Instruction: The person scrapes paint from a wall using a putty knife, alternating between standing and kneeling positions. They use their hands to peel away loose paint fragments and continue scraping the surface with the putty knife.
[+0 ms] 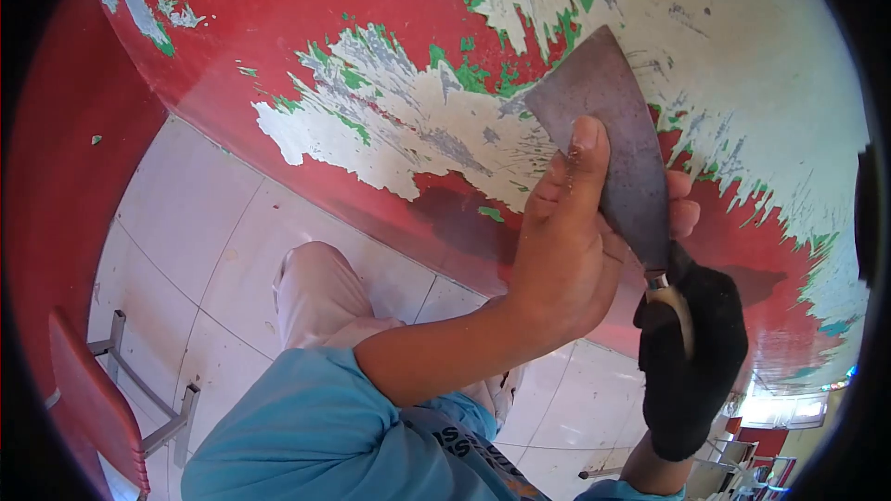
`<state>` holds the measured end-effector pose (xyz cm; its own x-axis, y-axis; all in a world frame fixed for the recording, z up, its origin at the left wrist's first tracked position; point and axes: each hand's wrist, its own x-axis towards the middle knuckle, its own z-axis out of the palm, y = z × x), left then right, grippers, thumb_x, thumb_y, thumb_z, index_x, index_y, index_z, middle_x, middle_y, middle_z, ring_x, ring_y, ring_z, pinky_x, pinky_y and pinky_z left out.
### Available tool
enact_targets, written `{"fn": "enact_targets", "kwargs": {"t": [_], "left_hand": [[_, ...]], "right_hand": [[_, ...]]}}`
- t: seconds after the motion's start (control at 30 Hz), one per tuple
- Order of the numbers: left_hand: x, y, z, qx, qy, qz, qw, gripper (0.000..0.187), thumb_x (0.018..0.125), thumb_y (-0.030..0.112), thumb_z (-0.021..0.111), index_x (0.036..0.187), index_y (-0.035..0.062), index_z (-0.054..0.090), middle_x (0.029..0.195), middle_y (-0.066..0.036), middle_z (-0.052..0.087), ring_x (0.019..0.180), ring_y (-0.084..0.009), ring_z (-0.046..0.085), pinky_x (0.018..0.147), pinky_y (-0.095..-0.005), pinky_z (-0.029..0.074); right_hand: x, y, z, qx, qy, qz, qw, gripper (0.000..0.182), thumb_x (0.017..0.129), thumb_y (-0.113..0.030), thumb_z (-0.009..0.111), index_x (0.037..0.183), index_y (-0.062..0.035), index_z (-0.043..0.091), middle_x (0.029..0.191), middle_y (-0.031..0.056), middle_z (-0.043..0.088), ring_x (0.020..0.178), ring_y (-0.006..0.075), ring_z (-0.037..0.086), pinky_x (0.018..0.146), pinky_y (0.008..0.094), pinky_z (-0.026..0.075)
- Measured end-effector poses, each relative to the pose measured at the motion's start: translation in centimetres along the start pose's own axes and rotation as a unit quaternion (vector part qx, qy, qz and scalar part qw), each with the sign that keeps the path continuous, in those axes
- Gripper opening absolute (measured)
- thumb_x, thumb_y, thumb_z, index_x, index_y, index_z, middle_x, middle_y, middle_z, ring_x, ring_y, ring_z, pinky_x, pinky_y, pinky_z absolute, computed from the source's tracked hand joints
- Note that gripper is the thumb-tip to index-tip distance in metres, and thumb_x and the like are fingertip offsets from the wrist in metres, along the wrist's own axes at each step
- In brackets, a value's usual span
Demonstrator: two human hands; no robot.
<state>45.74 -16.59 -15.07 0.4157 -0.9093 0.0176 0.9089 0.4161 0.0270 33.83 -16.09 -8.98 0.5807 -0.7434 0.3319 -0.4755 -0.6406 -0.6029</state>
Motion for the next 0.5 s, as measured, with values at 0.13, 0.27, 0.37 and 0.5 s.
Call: {"fn": "enact_targets", "kwargs": {"t": [0.13, 0.27, 0.37, 0.5], "left_hand": [[0.3, -1.0, 0.0, -0.039, -0.047, 0.013, 0.998, 0.038, 0.091, 0.045, 0.046, 0.095, 0.008, 0.054, 0.078, -0.011, 0.063, 0.068, -0.0216, 0.064, 0.064, -0.0342, 0.054], [0.7, -0.6, 0.3, -0.01, -0.017, 0.014, 1.0, 0.039, 0.091, 0.046, 0.046, 0.095, 0.008, 0.053, 0.078, -0.011, 0.063, 0.067, -0.0214, 0.063, 0.063, -0.0342, 0.053], [0.5, -1.2, -0.3, -0.005, -0.026, 0.009, 1.0, 0.043, 0.091, 0.049, 0.044, 0.095, 0.0068, 0.053, 0.078, -0.01, 0.062, 0.067, -0.0208, 0.062, 0.063, -0.0348, 0.051], [1.2, 0.3, -0.4, 0.017, 0.007, 0.051, 0.999, 0.05, 0.09, 0.053, 0.04, 0.091, 0.005, 0.054, 0.078, -0.011, 0.063, 0.067, -0.0213, 0.062, 0.062, -0.0345, 0.051]], "right_hand": [[0.1, -1.0, -0.1, -0.121, 0.018, -0.056, 0.991, 0.014, 0.077, 0.0, 0.058, 0.09, 0.0027, 0.055, 0.085, 0.0069, 0.053, 0.072, 0.0136, 0.053, 0.062, 0.0242, 0.042], [0.9, -0.9, -0.5, -0.081, -0.01, -0.031, 0.996, 0.016, 0.074, 0.003, 0.058, 0.09, 0.0025, 0.055, 0.083, 0.0063, 0.051, 0.072, 0.0139, 0.052, 0.063, 0.0246, 0.043], [0.5, -0.1, 0.0, -0.059, 0.01, -0.019, 0.998, 0.017, 0.074, 0.004, 0.059, 0.09, 0.0023, 0.055, 0.083, 0.0065, 0.051, 0.073, 0.014, 0.052, 0.063, 0.0251, 0.043], [2.7, 1.5, 1.0, -0.064, -0.045, -0.168, 0.983, 0.021, 0.077, -0.004, 0.062, 0.097, 0.0027, 0.059, 0.082, 0.0059, 0.052, 0.074, 0.0129, 0.052, 0.065, 0.0251, 0.043]]}}
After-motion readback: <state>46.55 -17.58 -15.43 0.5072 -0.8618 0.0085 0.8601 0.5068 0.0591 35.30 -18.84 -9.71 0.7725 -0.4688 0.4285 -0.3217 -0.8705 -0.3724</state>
